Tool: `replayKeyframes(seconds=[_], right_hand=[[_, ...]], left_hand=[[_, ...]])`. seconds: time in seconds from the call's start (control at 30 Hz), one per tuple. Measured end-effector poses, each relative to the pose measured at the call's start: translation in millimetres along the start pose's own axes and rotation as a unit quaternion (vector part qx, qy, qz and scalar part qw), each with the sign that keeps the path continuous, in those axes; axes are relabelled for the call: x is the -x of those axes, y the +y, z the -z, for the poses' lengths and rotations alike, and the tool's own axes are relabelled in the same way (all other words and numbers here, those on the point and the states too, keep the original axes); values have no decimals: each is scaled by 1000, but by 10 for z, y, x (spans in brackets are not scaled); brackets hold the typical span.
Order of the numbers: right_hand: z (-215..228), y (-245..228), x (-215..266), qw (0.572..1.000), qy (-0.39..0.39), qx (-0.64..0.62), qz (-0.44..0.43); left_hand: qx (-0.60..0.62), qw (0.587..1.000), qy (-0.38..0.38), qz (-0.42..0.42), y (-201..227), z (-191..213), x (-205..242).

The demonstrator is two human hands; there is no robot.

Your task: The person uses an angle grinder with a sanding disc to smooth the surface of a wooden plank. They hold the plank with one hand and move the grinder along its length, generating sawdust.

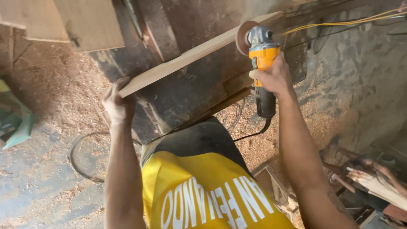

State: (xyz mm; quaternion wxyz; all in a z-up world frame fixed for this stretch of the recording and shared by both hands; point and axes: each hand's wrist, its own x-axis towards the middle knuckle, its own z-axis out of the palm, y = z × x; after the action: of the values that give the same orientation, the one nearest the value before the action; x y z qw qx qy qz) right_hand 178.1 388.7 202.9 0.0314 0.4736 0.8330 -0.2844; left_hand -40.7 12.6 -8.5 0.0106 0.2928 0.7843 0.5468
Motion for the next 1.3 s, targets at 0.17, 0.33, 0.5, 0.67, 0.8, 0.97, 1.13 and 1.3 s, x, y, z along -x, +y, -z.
replayKeyframes(seconds=[0.17, 0.33, 0.5, 0.67, 0.8, 0.97, 1.13, 1.3], right_hand=[[293, 240, -408, 986, 34, -93, -135], [550, 845, -884, 966, 78, -170, -179], [487, 1084, -816, 962, 57, -257, -73], [50, 120, 169, 964, 1, -230, 129], [-563, -727, 737, 959, -106, -145, 219], [-1135, -1367, 1164, 954, -145, -33, 262], [-1404, -1740, 1312, 951, -176, 28, 254], [-1436, -1873, 1400, 948, -199, 48, 245]], left_hand=[[-21, 1000, -18, -7, -93, -49, 1], [-45, 999, -22, 4, 32, 16, -26], [-74, 996, -16, 52, 117, 39, 8], [-36, 990, -23, 131, 101, 58, 25], [-45, 997, 6, 57, 58, 38, -9], [-20, 998, 19, 57, 2, 13, 38], [-18, 998, 15, 65, -89, -18, 65], [2, 999, 15, 44, -86, -1, 84]])
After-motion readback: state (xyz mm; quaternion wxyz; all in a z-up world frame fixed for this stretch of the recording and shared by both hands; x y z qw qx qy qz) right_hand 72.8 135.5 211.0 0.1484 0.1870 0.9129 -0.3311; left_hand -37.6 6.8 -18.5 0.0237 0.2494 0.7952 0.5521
